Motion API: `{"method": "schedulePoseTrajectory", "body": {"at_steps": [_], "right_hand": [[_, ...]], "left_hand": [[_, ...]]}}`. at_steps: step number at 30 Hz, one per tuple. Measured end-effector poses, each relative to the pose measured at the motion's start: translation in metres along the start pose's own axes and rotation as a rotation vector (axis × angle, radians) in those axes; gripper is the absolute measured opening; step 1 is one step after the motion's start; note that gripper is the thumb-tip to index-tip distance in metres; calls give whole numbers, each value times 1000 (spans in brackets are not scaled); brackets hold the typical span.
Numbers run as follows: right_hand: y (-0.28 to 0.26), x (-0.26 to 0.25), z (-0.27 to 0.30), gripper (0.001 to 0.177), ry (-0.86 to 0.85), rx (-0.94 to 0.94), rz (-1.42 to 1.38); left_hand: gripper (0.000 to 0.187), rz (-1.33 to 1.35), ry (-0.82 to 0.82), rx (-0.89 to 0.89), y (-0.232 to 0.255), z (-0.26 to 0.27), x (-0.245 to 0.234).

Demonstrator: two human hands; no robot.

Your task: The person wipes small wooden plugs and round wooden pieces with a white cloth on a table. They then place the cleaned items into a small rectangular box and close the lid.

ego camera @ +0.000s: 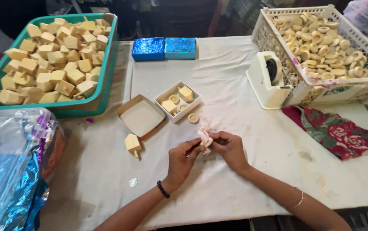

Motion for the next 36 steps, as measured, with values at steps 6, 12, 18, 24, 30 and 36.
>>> {"method": "schedulePoseTrajectory", "body": {"at_steps": [6, 12, 18, 24, 30, 36], "right_hand": [[-33, 8, 8, 14, -4, -482, 713], [-32, 8, 2, 15, -22, -472, 689], [-27, -10, -11, 14, 26, -436, 585], [-34, -47, -33, 13, 221, -390, 438], [-13, -67, -49, 15, 286, -283, 385], [-10, -71, -48, 17, 214, -192, 591]], "left_hand": [[26, 39, -43, -81, -7, -3, -1], [25, 99, -49, -127, -10, -6, -4], [26, 7, 37, -75, -11, -21, -11], [24, -255, 114, 8, 6, -74, -41], [21, -655, -92, 250, -16, -175, -72], [17, -615, -402, 93, -45, -222, -71]]}}
Point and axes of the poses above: each hand's wrist, its own z-axis away from the middle knuckle, its own x-axis out of the palm, y = z × x, the point moved 1 cm from there along -z, towards the middle knuckle, and after that the axes turned 4 degrees about -y, right-handed, at the moved point
